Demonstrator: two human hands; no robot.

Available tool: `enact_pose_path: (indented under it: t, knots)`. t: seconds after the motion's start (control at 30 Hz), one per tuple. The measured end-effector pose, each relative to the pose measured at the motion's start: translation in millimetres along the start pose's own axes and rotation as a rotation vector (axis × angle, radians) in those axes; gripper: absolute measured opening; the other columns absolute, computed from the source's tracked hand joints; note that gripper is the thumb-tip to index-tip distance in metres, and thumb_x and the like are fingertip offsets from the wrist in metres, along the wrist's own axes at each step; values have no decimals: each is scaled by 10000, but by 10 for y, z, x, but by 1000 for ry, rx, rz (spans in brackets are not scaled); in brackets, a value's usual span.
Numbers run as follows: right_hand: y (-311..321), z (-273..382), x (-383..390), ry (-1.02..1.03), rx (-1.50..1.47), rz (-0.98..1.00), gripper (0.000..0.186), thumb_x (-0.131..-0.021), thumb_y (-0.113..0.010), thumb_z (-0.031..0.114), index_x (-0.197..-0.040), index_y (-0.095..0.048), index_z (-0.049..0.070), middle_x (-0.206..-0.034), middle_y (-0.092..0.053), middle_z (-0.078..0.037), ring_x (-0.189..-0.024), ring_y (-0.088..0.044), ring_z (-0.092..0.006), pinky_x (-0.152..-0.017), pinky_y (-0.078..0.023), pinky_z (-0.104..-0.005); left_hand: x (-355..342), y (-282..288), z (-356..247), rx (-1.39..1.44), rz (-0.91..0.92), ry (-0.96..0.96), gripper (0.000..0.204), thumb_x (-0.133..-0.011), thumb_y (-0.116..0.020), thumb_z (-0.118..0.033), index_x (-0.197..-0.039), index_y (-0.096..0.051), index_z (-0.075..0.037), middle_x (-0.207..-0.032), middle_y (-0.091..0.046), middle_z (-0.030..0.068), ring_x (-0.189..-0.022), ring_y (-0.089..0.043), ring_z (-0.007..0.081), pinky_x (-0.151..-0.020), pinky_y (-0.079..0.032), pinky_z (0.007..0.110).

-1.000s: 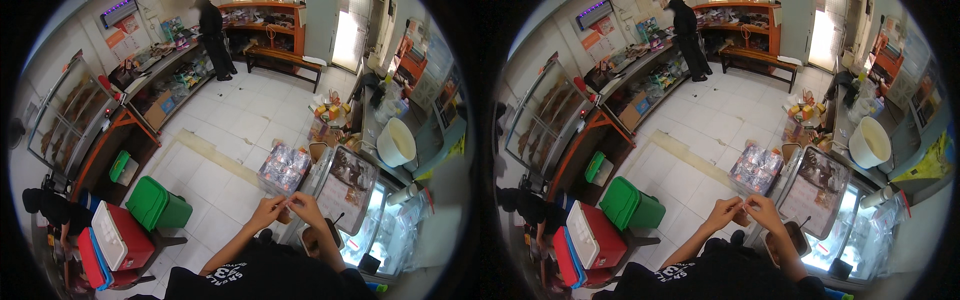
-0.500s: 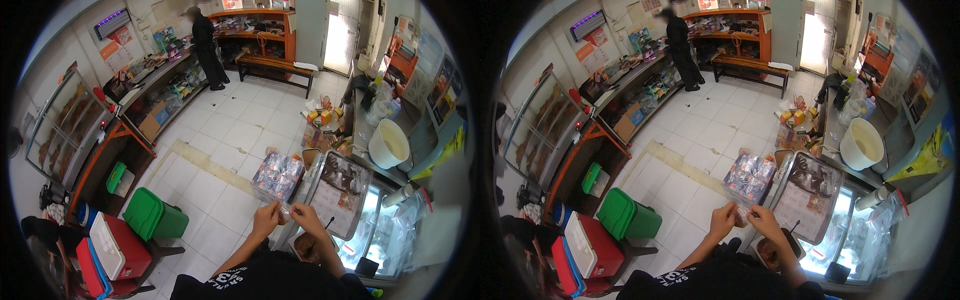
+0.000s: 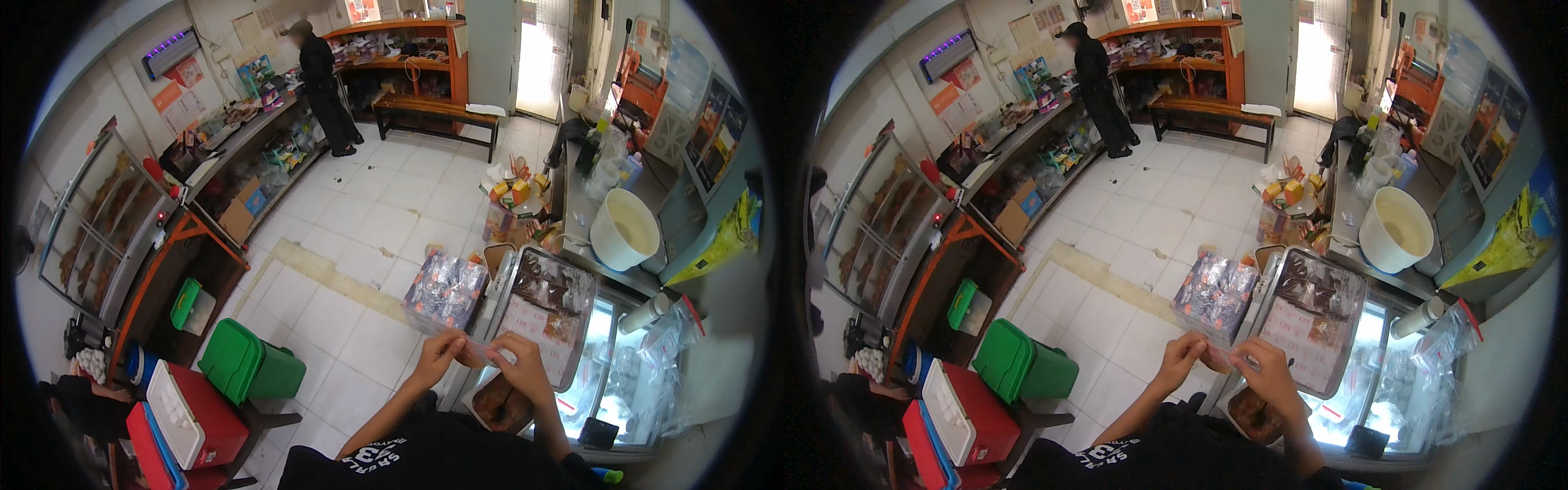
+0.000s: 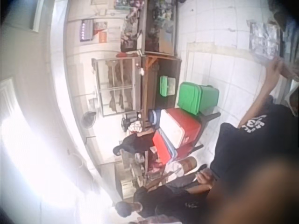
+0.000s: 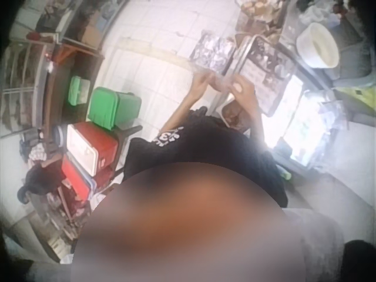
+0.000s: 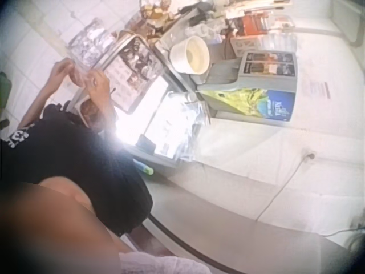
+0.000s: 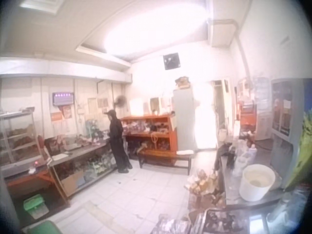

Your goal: The person scoops a reddish-brown food mixture from a metal container into small plastic bags using a spoon. They seal each bag and place it on a tray. The person repeats this process multiple times.

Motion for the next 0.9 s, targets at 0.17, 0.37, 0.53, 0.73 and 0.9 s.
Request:
enact_pose_path:
  t: [0.17,0.37,0.53,0.73,0.9]
  knots:
    - [73,40,46,-29,-8,-62,96,-752,-637,58,-768,-603,-31,-714,-578,-119,-658,-578,-233,-604,-431,-289,54,-193,-68,110,79,-46,282,-825,-616,-117,-1072,-570,12,-1076,-595,122,-951,-569,144,-830,-442,261]
    - [-6,105,84,-1,-50,-65,83,-756,-636,50,-751,-599,-24,-694,-582,-91,-650,-571,-176,-605,-430,-260,200,-38,165,-186,172,159,278,-782,-657,-94,-1037,-609,4,-1114,-589,136,-996,-563,129,-854,-440,260]
    - [211,-262,185,-99,-180,-179,104,-776,-633,65,-750,-587,-26,-714,-568,-64,-682,-548,-128,-641,-431,-236,316,225,-98,-191,38,-14,344,-827,-611,-200,-1109,-570,-7,-1114,-582,137,-1048,-539,184,-926,-389,325]
    - [775,-819,321,-146,-24,-309,135,-844,-583,138,-793,-551,17,-755,-522,-26,-701,-488,-111,-636,-405,-233,377,-40,-1256,640,316,-202,686,-851,-381,-590,-1328,-282,-107,-1292,-387,146,-1138,-455,258,-964,-337,389]
    - [771,-1103,350,-140,-77,-254,182,-877,-539,181,-819,-543,9,-759,-519,-23,-716,-476,-124,-686,-401,-257,701,-972,-2372,745,775,-501,750,-824,-359,-636,-1340,-189,-119,-1300,-330,157,-1126,-445,294,-952,-332,419]
Point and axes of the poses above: each hand's wrist, its own x-axis away from the middle knuckle, its own y-axis out of the back of the hand, z = x × y, the point moved 10 cm from there along -x, towards the middle knuckle
